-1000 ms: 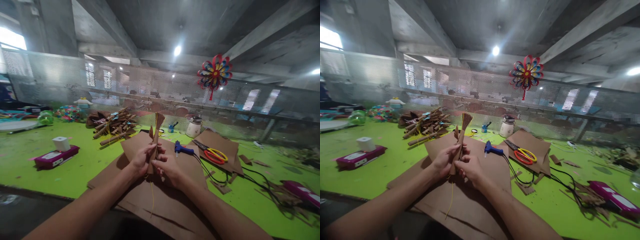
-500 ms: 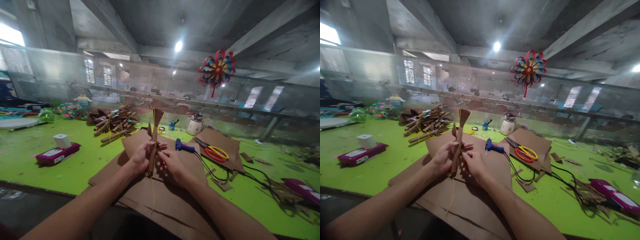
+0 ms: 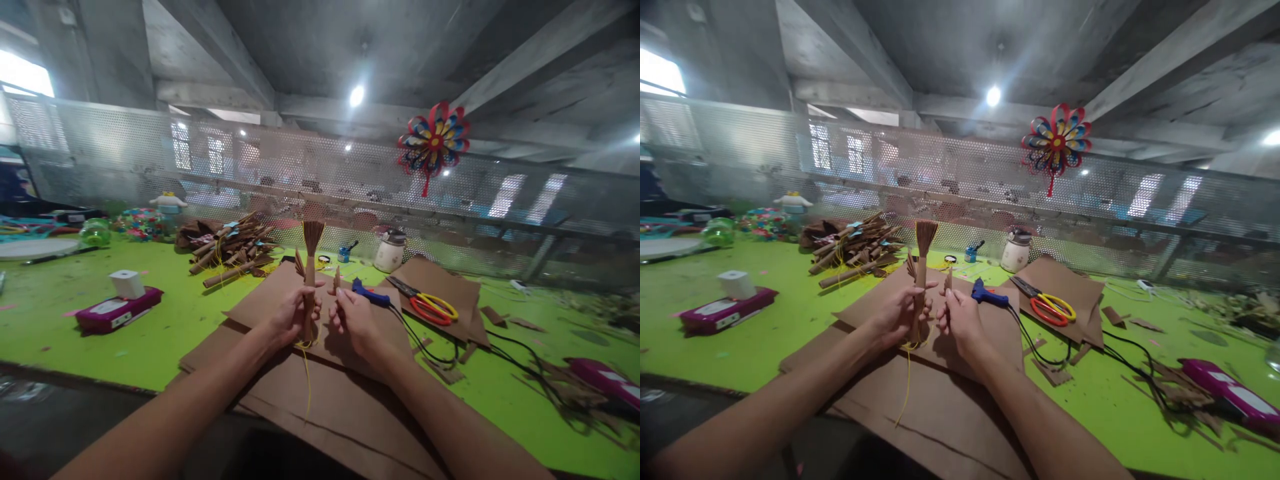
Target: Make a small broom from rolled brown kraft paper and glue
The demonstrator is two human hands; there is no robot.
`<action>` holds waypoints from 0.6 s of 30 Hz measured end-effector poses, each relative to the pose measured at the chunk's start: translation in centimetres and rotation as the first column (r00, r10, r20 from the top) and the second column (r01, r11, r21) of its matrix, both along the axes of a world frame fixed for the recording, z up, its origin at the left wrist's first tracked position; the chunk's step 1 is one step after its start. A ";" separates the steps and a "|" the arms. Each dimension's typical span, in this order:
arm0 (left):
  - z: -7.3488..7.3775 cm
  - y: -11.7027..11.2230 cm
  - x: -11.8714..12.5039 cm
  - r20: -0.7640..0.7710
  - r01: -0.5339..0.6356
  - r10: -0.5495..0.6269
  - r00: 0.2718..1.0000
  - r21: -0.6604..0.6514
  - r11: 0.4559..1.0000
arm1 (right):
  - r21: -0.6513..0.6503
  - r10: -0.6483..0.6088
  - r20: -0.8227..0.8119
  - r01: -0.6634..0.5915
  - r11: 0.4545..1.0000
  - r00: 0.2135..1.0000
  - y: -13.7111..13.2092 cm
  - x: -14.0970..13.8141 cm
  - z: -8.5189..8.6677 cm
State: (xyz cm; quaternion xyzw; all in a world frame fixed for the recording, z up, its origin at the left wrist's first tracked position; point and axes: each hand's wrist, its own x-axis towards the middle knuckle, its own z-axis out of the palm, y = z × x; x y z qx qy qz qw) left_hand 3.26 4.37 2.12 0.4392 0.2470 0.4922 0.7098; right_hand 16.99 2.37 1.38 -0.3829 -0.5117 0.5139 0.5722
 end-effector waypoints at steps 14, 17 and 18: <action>-0.6 -0.1 0.5 -0.134 0.070 -0.058 0.989 0.090 0.993 | 0.035 0.296 0.278 -0.318 0.948 0.914 1.0 2.8 1.2; -0.8 -0.2 0.5 -0.167 0.071 -0.049 0.985 0.127 0.989 | 0.001 0.353 0.358 -0.379 0.926 0.864 1.1 3.4 1.4; -0.7 -0.2 0.5 -0.177 0.068 -0.042 0.983 0.144 0.987 | -0.008 0.368 0.369 -0.393 0.920 0.854 1.1 3.5 1.4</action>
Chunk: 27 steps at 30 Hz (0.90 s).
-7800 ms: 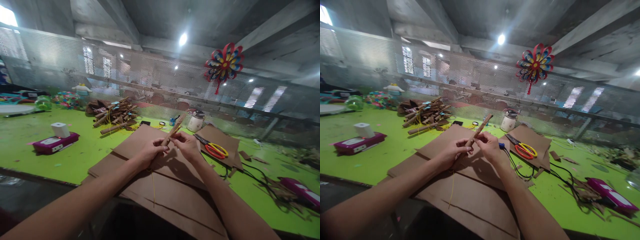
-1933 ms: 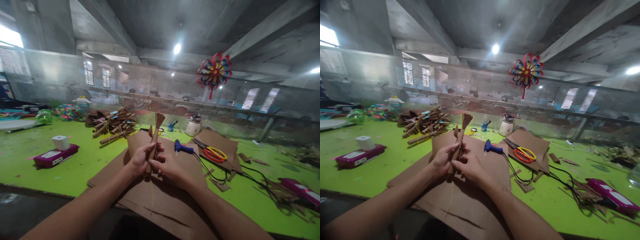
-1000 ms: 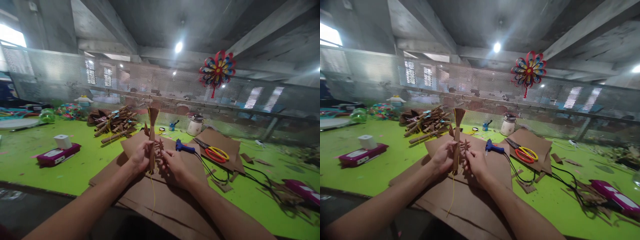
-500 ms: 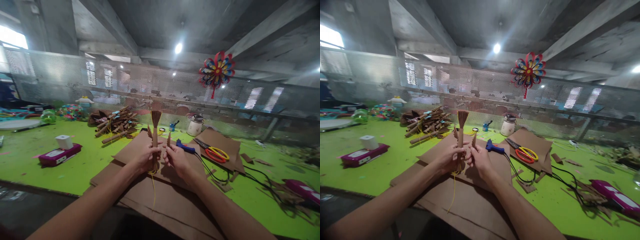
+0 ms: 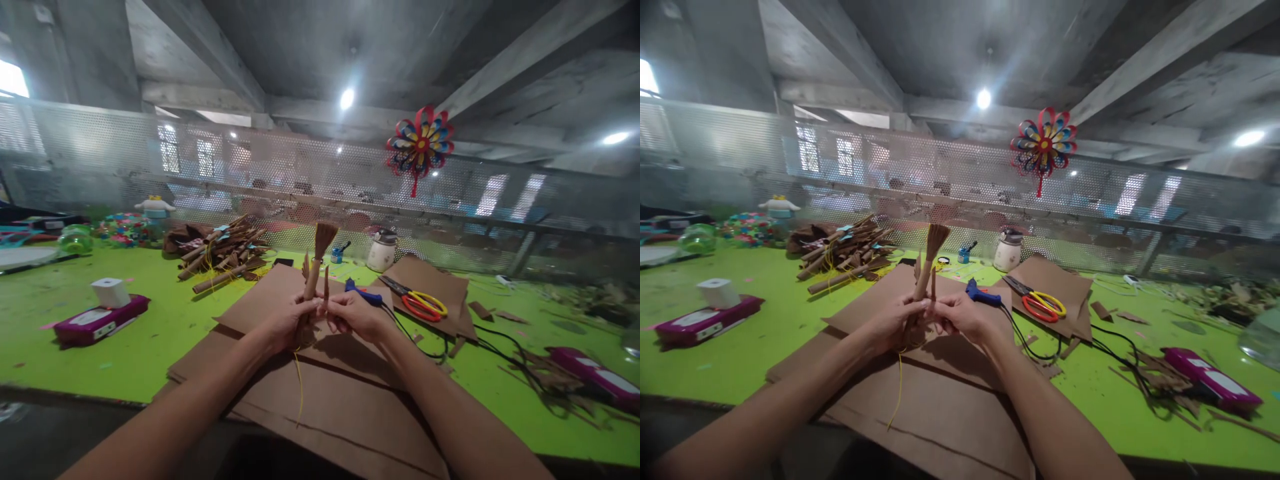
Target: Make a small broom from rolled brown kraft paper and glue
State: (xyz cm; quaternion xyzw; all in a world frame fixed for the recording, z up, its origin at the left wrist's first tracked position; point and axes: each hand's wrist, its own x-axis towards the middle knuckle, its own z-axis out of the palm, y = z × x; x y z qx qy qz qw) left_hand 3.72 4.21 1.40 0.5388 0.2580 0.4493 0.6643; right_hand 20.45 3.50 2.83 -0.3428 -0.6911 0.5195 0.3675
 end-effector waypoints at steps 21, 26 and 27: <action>0.7 -0.5 -0.8 -0.069 0.184 -0.190 0.979 -0.082 0.980 | -0.252 0.347 -0.196 -0.389 0.886 0.917 1.0 -0.6 -2.5; 0.4 0.0 -0.6 -0.119 0.097 -0.104 0.987 -0.066 0.993 | -0.213 0.252 0.064 -0.234 0.949 0.966 1.1 0.5 -1.6; 0.5 0.1 -0.5 -0.129 0.049 -0.056 0.990 -0.061 0.997 | -0.154 0.189 0.154 -0.165 0.974 0.970 1.4 1.2 -1.2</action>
